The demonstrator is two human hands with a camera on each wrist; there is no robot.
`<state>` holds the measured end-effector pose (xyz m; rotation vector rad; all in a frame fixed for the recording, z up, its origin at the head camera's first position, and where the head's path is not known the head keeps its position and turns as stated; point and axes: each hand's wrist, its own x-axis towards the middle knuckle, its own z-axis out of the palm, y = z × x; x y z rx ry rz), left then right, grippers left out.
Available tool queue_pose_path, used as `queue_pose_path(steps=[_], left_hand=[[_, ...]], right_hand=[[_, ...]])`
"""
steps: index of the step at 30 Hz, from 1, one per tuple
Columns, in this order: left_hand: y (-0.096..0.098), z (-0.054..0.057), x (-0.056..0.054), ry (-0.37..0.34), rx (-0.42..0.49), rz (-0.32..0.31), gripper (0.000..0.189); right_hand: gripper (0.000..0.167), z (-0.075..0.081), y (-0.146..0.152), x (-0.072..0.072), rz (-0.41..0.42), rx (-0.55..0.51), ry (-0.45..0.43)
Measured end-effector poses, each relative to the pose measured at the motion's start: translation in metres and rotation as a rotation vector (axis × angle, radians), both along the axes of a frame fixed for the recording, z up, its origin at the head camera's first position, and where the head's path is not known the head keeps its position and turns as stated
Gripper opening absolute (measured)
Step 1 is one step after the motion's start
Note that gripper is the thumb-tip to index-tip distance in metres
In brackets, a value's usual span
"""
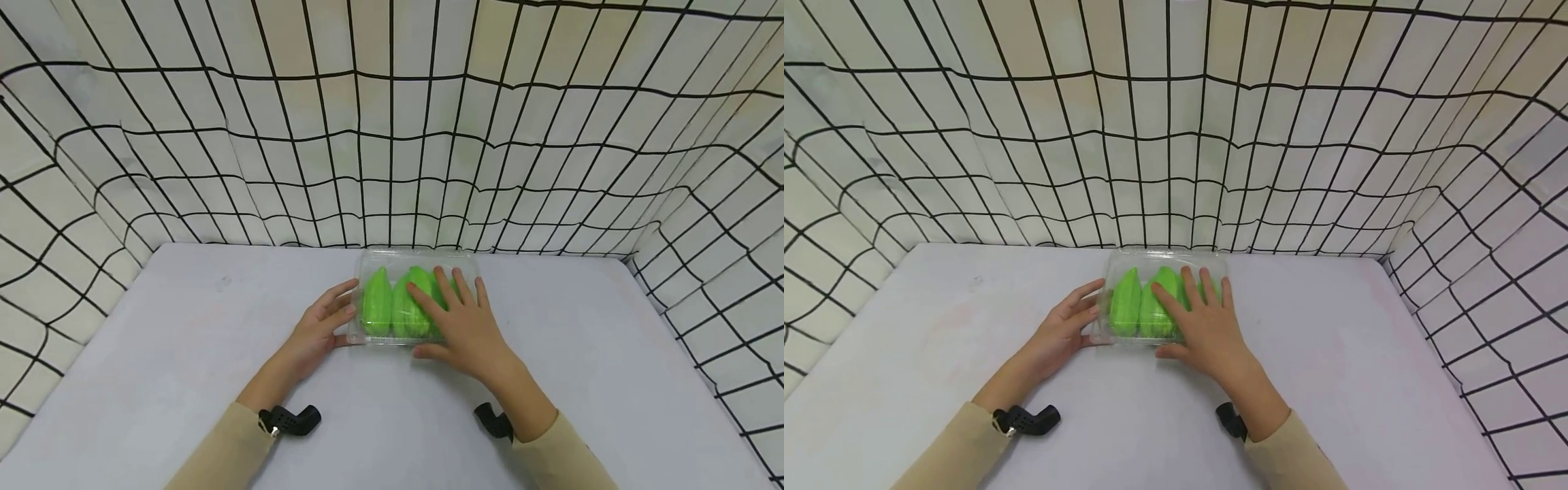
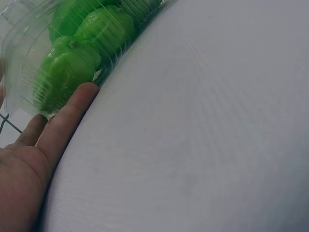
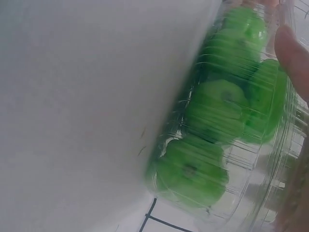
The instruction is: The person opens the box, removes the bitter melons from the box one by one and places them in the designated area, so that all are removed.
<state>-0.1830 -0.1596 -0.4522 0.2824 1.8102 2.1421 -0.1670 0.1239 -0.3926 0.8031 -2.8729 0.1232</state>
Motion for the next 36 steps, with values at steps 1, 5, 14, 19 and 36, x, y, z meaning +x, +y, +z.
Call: queue_pose_path(steps=[1, 5, 14, 19, 36], left_hand=[[0.000, 0.000, 0.000, 0.001, 0.000, 0.000, 0.056], [0.000, 0.001, 0.000, -0.005, 0.002, -0.004, 0.057], [-0.003, -0.002, 0.000, 0.008, 0.001, -0.004, 0.055], [-0.003, -0.001, 0.000, 0.002, -0.001, -0.010, 0.055], [-0.001, 0.001, 0.000, -0.005, 0.026, -0.002, 0.055]], right_hand=[[0.101, 0.000, 0.000, 0.000, -0.001, 0.000, -0.004], [0.096, 0.001, -0.002, 0.000, -0.008, 0.007, -0.014], [0.088, 0.007, -0.006, 0.005, -0.017, 0.013, -0.033], [0.085, 0.010, -0.005, 0.007, 0.005, 0.018, -0.015], [0.076, 0.013, -0.003, 0.006, 0.097, 0.095, 0.168]])
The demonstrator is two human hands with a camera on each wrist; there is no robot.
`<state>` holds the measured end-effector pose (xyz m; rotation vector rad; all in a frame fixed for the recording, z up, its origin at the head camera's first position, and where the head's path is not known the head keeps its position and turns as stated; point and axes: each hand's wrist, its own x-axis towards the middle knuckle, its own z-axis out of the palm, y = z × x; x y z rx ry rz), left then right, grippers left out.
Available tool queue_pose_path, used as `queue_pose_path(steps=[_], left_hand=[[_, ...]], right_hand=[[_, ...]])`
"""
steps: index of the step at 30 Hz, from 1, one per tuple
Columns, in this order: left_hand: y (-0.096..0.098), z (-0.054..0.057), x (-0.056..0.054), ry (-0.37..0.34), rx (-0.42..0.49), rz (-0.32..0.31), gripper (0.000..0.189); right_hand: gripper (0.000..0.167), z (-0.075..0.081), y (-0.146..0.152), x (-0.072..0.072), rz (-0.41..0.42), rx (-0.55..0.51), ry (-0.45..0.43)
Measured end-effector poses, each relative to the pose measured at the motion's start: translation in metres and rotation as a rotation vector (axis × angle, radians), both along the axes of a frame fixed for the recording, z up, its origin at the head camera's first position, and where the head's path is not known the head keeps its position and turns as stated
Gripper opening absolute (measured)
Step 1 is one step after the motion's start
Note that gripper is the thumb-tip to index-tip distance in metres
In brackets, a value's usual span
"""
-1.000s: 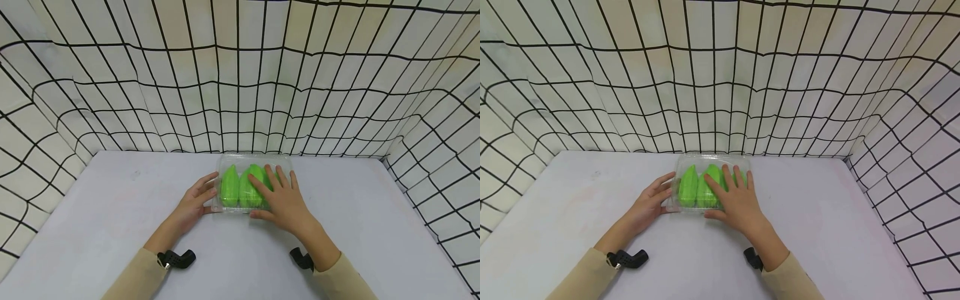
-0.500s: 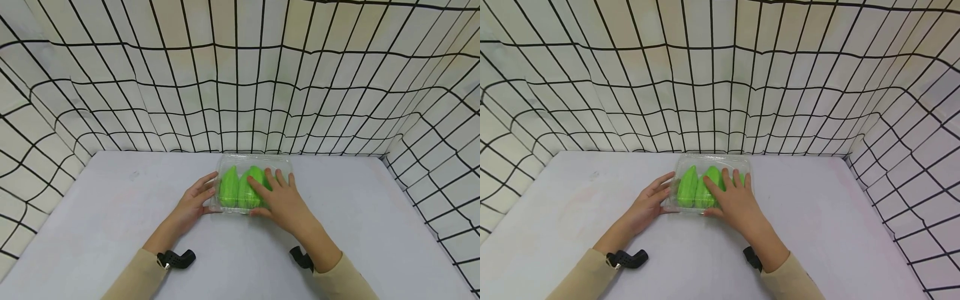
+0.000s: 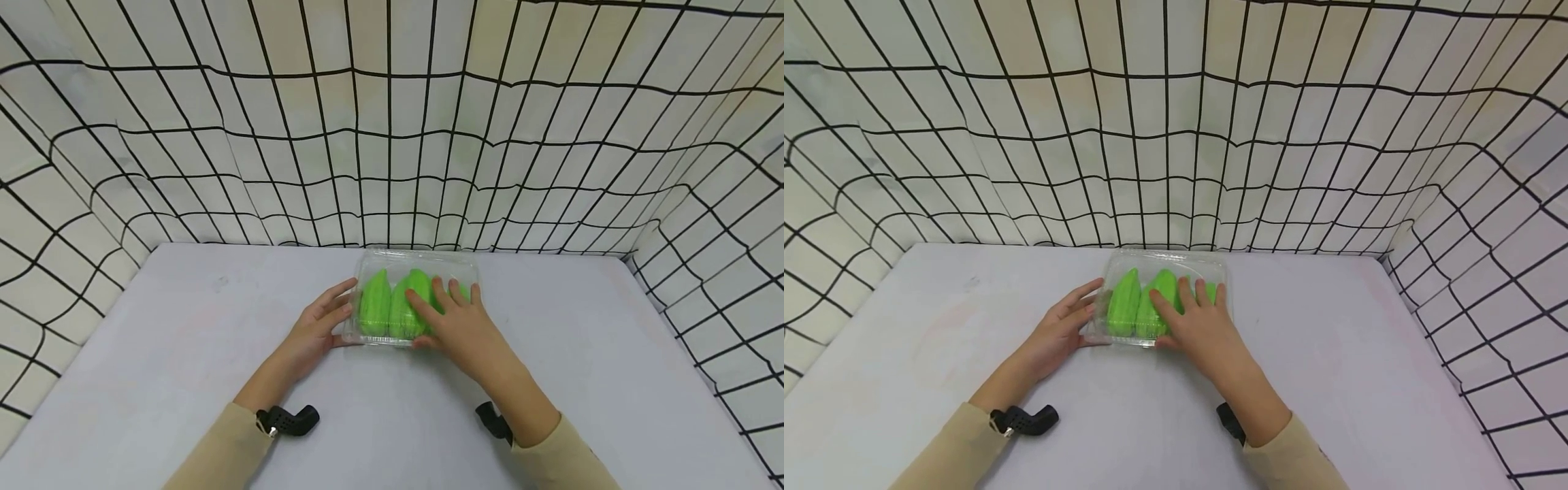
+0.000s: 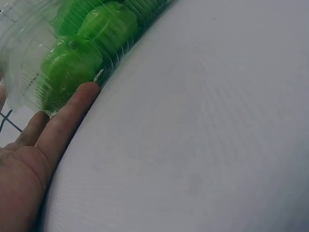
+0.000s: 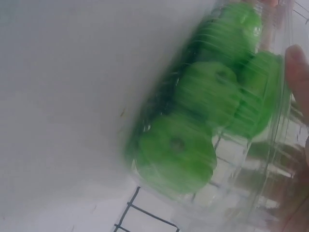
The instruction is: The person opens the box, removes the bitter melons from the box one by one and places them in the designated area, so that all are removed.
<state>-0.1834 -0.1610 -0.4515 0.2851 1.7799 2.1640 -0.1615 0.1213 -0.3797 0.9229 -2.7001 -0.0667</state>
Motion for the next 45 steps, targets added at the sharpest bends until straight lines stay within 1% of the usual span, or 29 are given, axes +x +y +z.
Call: queue_pose_path(steps=[7, 11, 15, 18, 23, 30, 32, 34, 36, 40, 42, 45], left_hand=[[0.001, 0.001, 0.000, -0.008, 0.008, 0.003, 0.055], [0.001, 0.003, -0.001, -0.012, 0.001, 0.006, 0.055], [-0.001, 0.002, -0.003, -0.013, -0.006, 0.009, 0.054], [-0.002, 0.001, -0.004, -0.013, -0.004, 0.011, 0.053], [-0.002, 0.001, -0.005, -0.006, -0.007, 0.006, 0.053], [-0.003, 0.003, -0.004, -0.006, -0.003, 0.006, 0.055], [-0.003, 0.003, -0.004, -0.003, 0.003, 0.006, 0.055], [-0.003, 0.003, -0.004, -0.002, 0.005, 0.009, 0.055], [-0.003, 0.002, -0.004, -0.004, 0.009, 0.012, 0.055], [-0.002, 0.001, -0.004, -0.014, 0.017, 0.010, 0.056], [-0.002, 0.001, -0.003, -0.017, 0.020, 0.012, 0.056], [-0.001, 0.001, -0.002, -0.022, 0.016, 0.019, 0.056]], right_hand=[[0.071, 0.005, 0.008, -0.001, 0.072, -0.024, -0.014], [0.068, 0.004, 0.009, -0.001, 0.119, -0.039, 0.017], [0.068, 0.000, 0.008, -0.001, 0.160, -0.057, 0.058], [0.071, -0.001, 0.008, -0.002, 0.179, -0.063, 0.074], [0.078, 0.002, 0.008, -0.001, 0.194, -0.082, 0.052], [0.087, 0.006, 0.008, 0.001, 0.169, -0.060, -0.024], [0.090, 0.006, 0.009, 0.000, 0.165, -0.065, -0.050], [0.090, 0.005, 0.011, -0.001, 0.171, -0.086, -0.060], [0.088, 0.004, 0.013, -0.003, 0.189, -0.114, -0.049], [0.083, 0.000, 0.016, -0.007, 0.220, -0.156, 0.019], [0.081, -0.001, 0.016, -0.008, 0.219, -0.165, 0.042], [0.081, -0.003, 0.015, -0.008, 0.198, -0.186, 0.048]])
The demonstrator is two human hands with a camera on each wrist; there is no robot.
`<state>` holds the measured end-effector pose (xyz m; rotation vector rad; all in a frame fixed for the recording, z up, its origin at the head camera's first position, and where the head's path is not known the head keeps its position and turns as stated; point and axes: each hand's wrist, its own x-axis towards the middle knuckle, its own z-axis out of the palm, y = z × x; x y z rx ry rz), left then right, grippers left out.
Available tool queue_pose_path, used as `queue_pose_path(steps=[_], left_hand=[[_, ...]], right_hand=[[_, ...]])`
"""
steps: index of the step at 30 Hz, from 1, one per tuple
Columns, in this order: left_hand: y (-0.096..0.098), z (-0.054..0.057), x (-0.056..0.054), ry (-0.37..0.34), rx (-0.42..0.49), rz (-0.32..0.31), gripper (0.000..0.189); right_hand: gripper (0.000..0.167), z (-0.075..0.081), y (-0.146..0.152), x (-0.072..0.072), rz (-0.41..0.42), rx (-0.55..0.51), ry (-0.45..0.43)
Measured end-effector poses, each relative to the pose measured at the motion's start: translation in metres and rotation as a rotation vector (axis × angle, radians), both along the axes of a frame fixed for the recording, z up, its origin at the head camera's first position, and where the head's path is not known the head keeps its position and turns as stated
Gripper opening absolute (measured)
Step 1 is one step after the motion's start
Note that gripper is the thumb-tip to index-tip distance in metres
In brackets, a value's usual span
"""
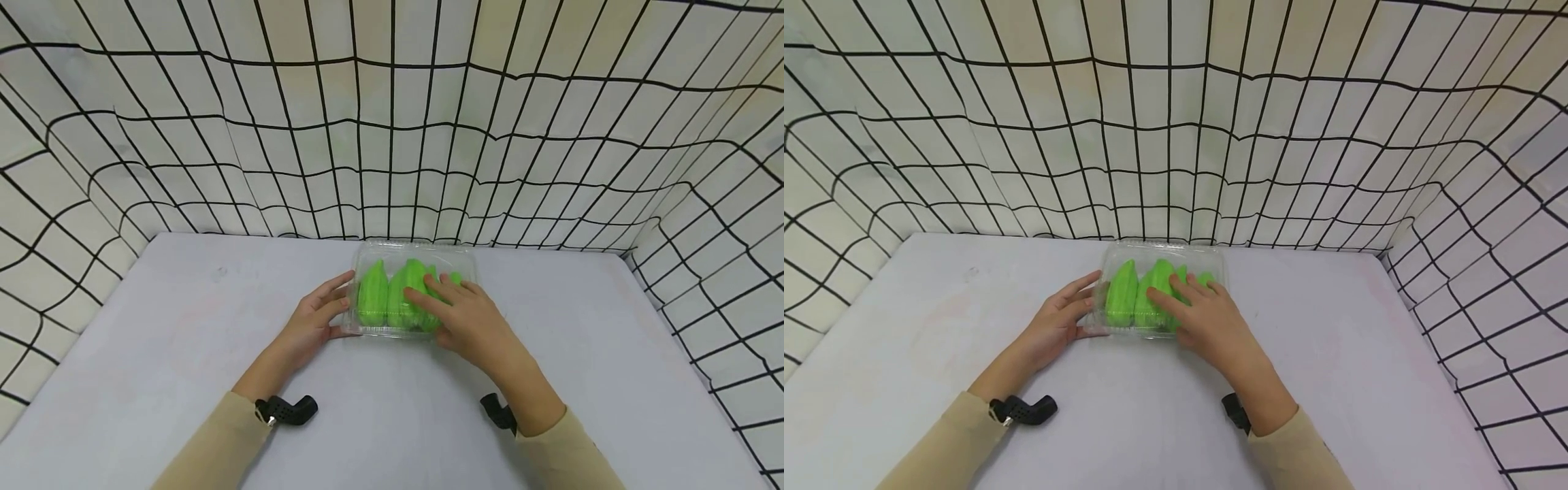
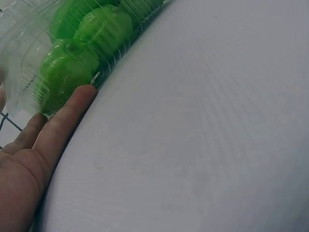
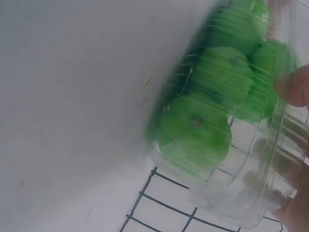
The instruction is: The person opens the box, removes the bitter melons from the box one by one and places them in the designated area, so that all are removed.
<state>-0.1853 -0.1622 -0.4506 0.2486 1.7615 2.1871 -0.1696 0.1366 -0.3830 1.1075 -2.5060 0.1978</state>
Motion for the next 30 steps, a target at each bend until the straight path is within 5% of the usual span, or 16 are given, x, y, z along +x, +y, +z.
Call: queue_pose_path(steps=[12, 30], left_hand=[[0.001, -0.001, 0.000, -0.003, -0.014, 0.011, 0.053], [0.000, 0.000, 0.001, 0.010, -0.020, 0.009, 0.052]], right_hand=[[0.082, -0.002, -0.005, 0.001, -0.077, -0.045, -0.043], [0.081, 0.004, -0.012, 0.007, -0.206, 0.065, -0.092]])
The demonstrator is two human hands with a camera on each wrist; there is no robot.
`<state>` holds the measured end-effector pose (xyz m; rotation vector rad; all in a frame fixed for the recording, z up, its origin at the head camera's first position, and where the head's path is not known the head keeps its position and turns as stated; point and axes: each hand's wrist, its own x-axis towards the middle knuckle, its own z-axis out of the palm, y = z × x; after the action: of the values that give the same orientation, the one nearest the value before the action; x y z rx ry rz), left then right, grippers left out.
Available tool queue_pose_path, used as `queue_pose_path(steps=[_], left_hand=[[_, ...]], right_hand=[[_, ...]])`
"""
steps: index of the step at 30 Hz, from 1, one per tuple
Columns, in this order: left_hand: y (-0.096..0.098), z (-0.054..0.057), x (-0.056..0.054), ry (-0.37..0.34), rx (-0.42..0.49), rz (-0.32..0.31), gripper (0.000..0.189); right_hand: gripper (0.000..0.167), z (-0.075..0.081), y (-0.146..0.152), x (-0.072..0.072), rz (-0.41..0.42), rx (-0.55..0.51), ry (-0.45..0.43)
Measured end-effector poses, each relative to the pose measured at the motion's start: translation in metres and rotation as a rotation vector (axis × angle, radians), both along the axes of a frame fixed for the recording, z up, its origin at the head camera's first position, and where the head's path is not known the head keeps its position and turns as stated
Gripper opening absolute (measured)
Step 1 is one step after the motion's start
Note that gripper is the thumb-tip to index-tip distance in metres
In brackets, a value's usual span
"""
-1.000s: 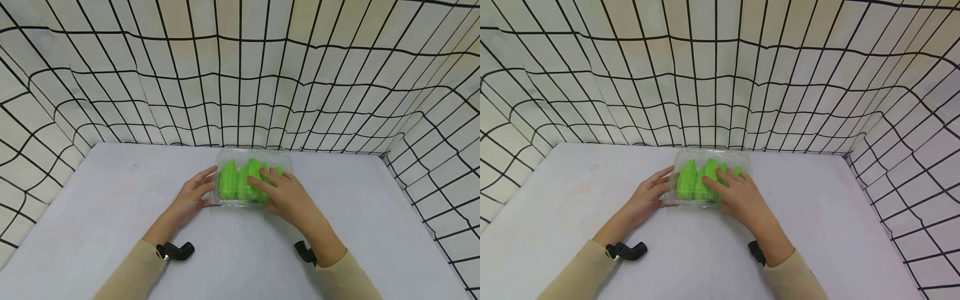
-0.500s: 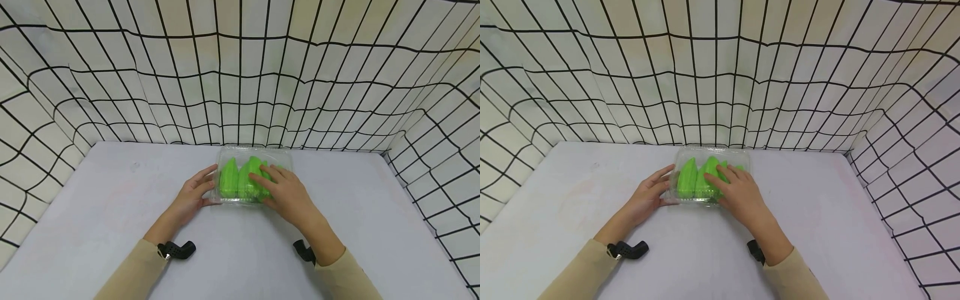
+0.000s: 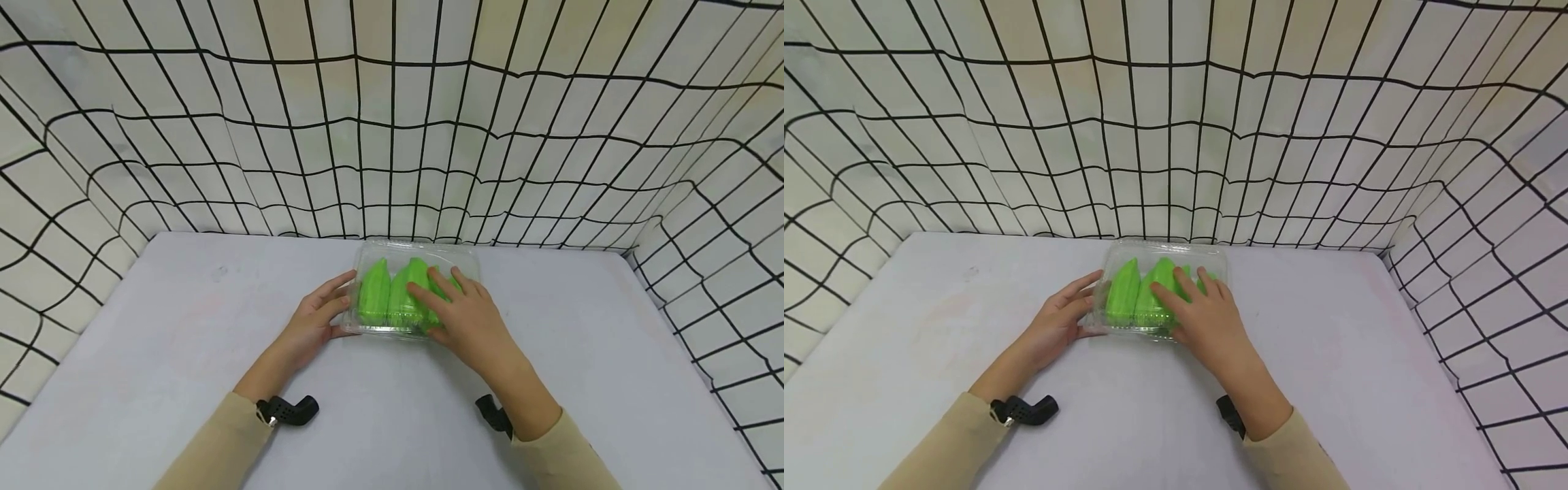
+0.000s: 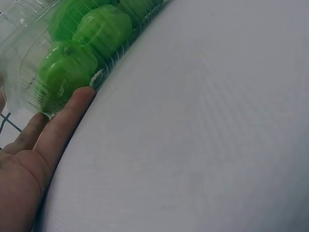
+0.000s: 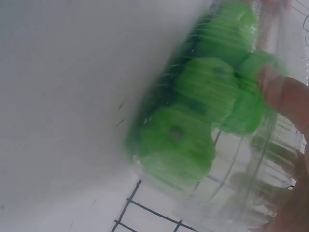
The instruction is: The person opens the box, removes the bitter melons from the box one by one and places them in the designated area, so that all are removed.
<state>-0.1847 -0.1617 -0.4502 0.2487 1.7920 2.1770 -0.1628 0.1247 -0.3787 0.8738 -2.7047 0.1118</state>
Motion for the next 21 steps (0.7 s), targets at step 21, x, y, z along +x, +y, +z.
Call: queue_pose_path(steps=[21], left_hand=[[0.001, -0.002, -0.001, 0.012, 0.009, -0.001, 0.054]], right_hand=[[0.066, -0.002, 0.012, -0.009, 0.065, -0.015, 0.008]])
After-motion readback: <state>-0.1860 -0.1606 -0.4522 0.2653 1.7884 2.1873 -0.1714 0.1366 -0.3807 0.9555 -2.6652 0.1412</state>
